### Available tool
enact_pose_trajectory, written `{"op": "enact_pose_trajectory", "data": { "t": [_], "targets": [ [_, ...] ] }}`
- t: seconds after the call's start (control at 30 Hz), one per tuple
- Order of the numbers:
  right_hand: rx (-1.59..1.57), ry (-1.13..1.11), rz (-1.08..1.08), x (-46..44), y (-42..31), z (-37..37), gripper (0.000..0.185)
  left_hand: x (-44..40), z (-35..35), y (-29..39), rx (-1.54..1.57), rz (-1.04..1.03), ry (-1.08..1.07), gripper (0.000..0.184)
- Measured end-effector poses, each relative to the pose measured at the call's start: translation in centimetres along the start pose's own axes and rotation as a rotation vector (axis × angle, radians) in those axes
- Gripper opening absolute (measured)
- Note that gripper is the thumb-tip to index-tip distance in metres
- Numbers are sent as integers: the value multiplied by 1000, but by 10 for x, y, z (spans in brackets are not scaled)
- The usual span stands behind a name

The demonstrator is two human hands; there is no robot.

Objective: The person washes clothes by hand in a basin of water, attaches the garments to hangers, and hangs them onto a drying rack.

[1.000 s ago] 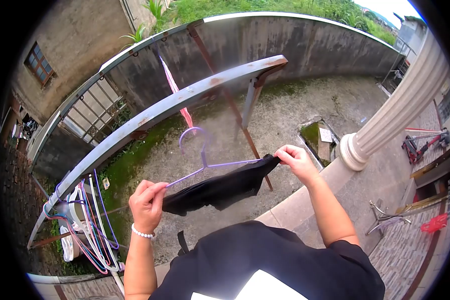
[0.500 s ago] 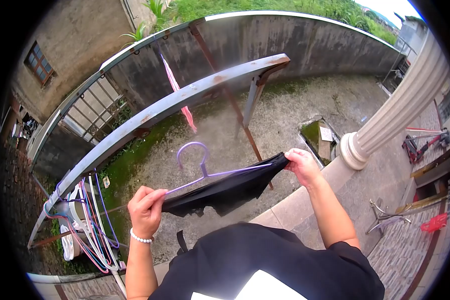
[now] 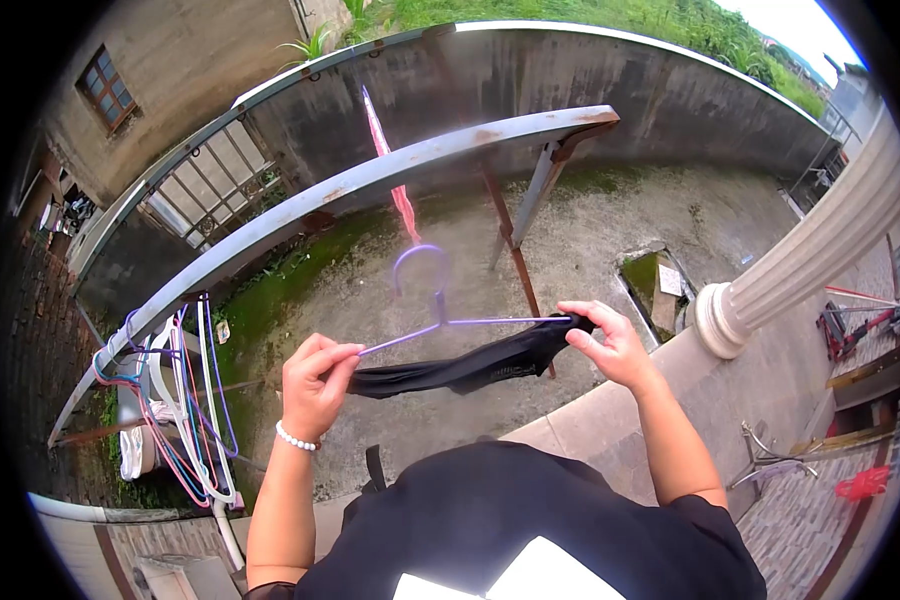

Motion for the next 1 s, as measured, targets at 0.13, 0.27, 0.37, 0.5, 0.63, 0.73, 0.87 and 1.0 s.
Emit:
{"op": "enact_pose_trajectory", "data": {
  "t": [0.13, 0.27, 0.37, 0.5, 0.63, 0.73, 0.87, 1.0],
  "targets": [
    [-44, -210, -43, 10, 4, -11, 14, 8, -1, -24, 104, 99, -9, 16],
    [-27, -161, -49, 15, 15, -11, 13, 19, 4, -53, 170, 229, 6, 29],
    [39, -102, -92, 12, 29, -33, 13, 41, 9, -81, 186, 344, 124, 31],
    [22, 32, -93, -17, 31, -81, 15, 95, 22, -119, 466, 522, 384, 23],
    [-157, 88, -155, -90, 23, -131, 16, 175, 42, -136, 443, 712, 538, 22],
    [-192, 185, -124, -168, -4, -153, 20, 255, 59, -145, 347, 809, 673, 20],
    [57, 453, 82, -284, -37, -190, 29, 386, 68, -141, 239, 1015, 969, 21],
    [-146, 405, -130, -371, -71, -213, 26, 548, 52, -131, 192, 1251, 1159, 25]
  ]
}}
Point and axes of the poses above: each hand's wrist, its own x-axis away from the middle knuckle, its own z-axis out of the back of the hand, y = z × x, the point moved 8 cm from there along -x, towards the middle knuckle, and after that the axes turned 15 degrees about x, right-handed, at the moved point
